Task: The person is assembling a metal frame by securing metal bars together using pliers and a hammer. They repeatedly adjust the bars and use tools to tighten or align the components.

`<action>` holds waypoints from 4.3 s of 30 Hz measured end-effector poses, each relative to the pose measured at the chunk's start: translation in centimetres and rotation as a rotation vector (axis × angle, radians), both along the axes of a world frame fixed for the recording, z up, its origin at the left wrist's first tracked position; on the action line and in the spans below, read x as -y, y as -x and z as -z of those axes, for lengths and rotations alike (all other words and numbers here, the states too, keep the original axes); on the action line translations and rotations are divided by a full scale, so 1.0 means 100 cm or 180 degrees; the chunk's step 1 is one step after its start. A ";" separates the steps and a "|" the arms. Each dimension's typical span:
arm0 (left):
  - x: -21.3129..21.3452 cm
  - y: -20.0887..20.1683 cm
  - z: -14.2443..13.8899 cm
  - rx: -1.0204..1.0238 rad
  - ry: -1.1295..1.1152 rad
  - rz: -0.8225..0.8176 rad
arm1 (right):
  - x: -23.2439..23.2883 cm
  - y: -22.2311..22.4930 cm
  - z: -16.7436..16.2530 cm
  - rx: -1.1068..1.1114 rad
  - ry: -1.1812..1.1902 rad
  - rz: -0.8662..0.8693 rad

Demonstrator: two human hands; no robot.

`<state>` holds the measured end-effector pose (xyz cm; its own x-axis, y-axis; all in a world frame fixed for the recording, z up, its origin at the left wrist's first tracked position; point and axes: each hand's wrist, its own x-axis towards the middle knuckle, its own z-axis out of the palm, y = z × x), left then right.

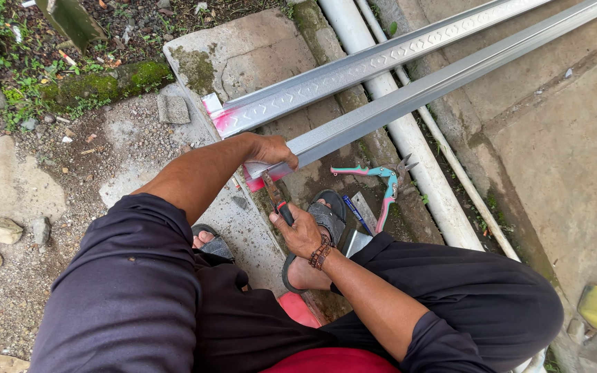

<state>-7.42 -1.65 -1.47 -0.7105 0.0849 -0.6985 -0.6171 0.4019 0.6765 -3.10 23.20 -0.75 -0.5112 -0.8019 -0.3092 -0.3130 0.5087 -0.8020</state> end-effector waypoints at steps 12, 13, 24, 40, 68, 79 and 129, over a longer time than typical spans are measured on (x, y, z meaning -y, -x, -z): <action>-0.001 -0.002 -0.005 0.0055 0.0120 -0.0038 | 0.004 -0.002 0.008 -0.0489 0.0471 0.0235; -0.001 -0.003 -0.007 0.0047 0.0143 -0.0044 | 0.005 -0.001 0.008 -0.0549 0.0793 0.0226; -0.009 -0.003 -0.013 -0.0048 0.0218 0.0092 | 0.008 -0.006 -0.003 0.0623 -0.0302 0.0302; -0.036 0.003 0.016 -0.0496 0.1587 0.0866 | 0.002 -0.008 -0.029 -0.0273 -0.1251 0.0097; -0.014 -0.016 -0.025 0.0196 -0.0855 -0.0613 | -0.007 0.015 -0.010 0.0534 -0.0680 -0.0066; 0.003 -0.027 -0.039 0.0395 -0.1469 -0.0768 | 0.004 0.006 -0.032 0.0508 -0.0360 0.0209; 0.008 -0.086 0.003 0.0465 -0.1655 -0.1392 | 0.016 0.017 0.011 0.1207 -0.0491 0.0261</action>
